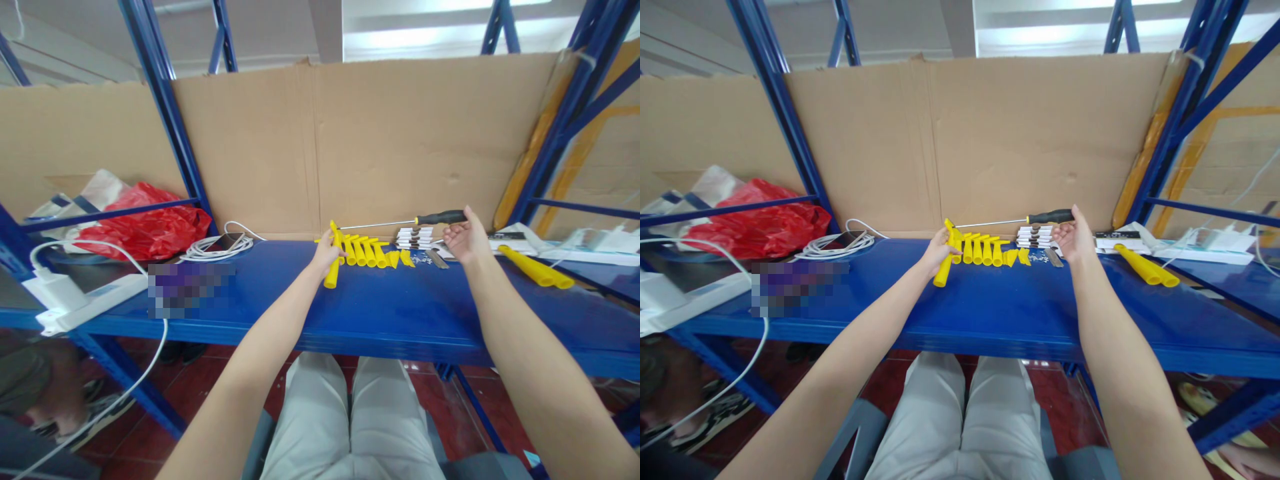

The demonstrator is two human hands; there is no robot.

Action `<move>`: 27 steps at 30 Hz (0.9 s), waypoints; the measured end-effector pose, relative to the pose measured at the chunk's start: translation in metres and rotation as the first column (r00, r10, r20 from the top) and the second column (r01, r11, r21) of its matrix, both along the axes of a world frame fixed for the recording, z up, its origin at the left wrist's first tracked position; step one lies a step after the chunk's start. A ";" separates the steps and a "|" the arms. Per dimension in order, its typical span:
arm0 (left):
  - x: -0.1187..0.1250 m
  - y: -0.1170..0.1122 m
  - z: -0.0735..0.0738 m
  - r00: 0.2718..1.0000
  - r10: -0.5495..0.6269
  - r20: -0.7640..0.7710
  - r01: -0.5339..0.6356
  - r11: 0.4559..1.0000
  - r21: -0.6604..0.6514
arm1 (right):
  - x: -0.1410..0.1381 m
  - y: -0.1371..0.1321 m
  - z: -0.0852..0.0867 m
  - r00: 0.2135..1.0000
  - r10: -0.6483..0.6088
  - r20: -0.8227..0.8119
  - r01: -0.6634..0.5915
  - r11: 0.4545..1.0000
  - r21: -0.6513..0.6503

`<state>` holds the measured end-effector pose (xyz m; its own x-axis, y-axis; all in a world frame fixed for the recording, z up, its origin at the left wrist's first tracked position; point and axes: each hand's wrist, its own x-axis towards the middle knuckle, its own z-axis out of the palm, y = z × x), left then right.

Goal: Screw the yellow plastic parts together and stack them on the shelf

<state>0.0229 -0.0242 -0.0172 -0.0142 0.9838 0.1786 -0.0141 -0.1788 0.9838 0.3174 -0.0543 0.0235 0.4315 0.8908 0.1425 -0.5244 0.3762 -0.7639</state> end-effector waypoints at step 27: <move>-0.003 0.008 -0.006 0.984 0.175 -0.041 -0.171 0.981 0.090 | 0.002 0.008 -0.007 0.990 -0.138 -0.023 0.137 0.990 -0.042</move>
<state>0.0196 -0.0160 -0.0236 -0.1722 0.9483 0.2665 0.0716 -0.2578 0.9635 0.3193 -0.0458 0.0164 0.5533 0.8276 0.0949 -0.4898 0.4153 -0.7666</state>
